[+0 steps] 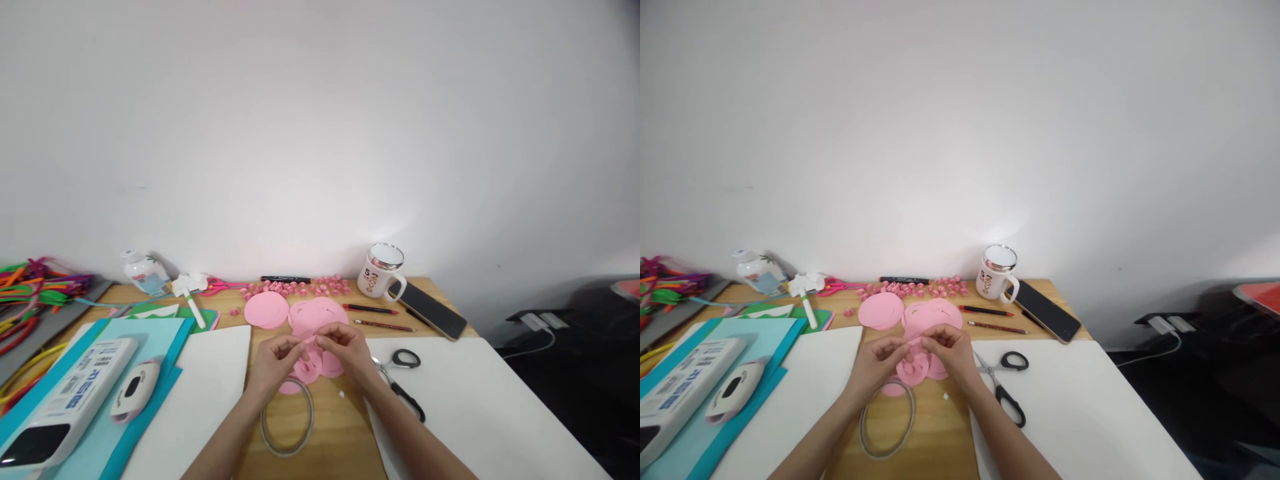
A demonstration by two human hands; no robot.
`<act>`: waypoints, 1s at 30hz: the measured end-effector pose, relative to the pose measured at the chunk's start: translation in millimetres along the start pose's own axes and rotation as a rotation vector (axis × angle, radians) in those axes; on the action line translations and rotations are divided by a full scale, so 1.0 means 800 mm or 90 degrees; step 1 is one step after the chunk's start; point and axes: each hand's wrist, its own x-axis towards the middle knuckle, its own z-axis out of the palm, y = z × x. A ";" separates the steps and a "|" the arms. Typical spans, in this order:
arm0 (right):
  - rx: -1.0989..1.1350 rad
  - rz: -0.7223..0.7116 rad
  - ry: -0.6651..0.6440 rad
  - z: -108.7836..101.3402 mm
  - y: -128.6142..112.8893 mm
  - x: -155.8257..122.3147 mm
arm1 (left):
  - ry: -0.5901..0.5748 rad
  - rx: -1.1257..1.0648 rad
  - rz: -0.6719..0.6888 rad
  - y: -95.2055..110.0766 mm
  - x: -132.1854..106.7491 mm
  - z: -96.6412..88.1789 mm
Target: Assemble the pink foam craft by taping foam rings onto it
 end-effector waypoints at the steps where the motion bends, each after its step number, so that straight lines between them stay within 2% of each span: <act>1: -0.006 -0.002 -0.007 0.001 -0.001 -0.001 | -0.004 0.003 0.000 -0.001 0.000 0.000; 6: -0.035 -0.019 -0.002 0.002 -0.001 -0.001 | 0.013 0.054 0.028 -0.005 -0.001 0.002; 11: -0.047 -0.057 -0.024 -0.001 -0.001 0.000 | 0.078 0.122 0.191 -0.015 0.002 -0.001; 15: -0.049 -0.042 -0.043 -0.001 -0.003 -0.001 | 0.100 0.121 0.219 -0.023 0.005 -0.004; 19: -0.047 -0.026 -0.024 0.000 -0.003 -0.002 | 0.086 0.125 0.167 -0.019 0.002 -0.002; 23: -0.031 -0.024 -0.010 0.001 -0.005 -0.004 | -0.007 0.055 0.067 -0.004 -0.004 0.002; 30: -0.025 -0.067 -0.021 0.000 -0.005 -0.002 | -0.008 -0.061 -0.027 0.001 -0.002 0.003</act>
